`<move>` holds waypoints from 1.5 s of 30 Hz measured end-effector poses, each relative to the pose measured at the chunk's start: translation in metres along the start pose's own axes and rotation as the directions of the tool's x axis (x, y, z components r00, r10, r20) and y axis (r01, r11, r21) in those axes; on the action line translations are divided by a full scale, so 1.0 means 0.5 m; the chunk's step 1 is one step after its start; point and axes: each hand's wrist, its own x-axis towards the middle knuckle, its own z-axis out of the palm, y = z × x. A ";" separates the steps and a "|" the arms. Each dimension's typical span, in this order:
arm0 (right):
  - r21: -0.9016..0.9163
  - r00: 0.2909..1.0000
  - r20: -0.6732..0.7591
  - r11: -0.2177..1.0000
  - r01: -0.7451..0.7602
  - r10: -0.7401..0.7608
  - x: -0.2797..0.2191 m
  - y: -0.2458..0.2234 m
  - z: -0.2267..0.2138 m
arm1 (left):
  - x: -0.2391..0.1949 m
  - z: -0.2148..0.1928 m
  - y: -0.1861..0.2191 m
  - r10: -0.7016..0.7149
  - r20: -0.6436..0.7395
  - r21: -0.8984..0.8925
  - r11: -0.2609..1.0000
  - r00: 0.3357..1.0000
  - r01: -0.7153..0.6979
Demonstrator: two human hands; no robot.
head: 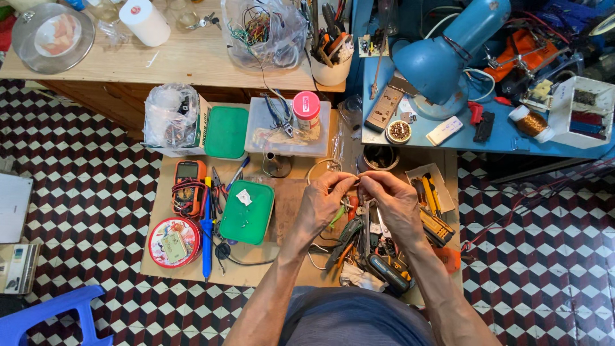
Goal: The person disassembles a white electrical plug, strips and twists wires, and uses a multimeter to test continuity. They then reassemble the plug and wrap the cord with electrical tape.
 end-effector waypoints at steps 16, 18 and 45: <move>-0.281 0.999 0.041 0.960 0.003 0.008 0.010 -0.022 -0.004 | 0.001 -0.013 -0.009 -0.176 0.096 -0.223 0.955 0.980 0.193; -0.178 0.995 0.036 0.981 -0.081 0.089 0.011 -0.002 -0.002 | -0.002 -0.012 -0.017 -0.121 0.063 -0.177 0.976 0.991 0.131; -0.046 0.986 0.144 0.996 -0.078 0.084 0.014 0.036 0.065 | 0.006 -0.002 -0.093 -0.105 -0.082 -0.449 0.892 0.991 0.058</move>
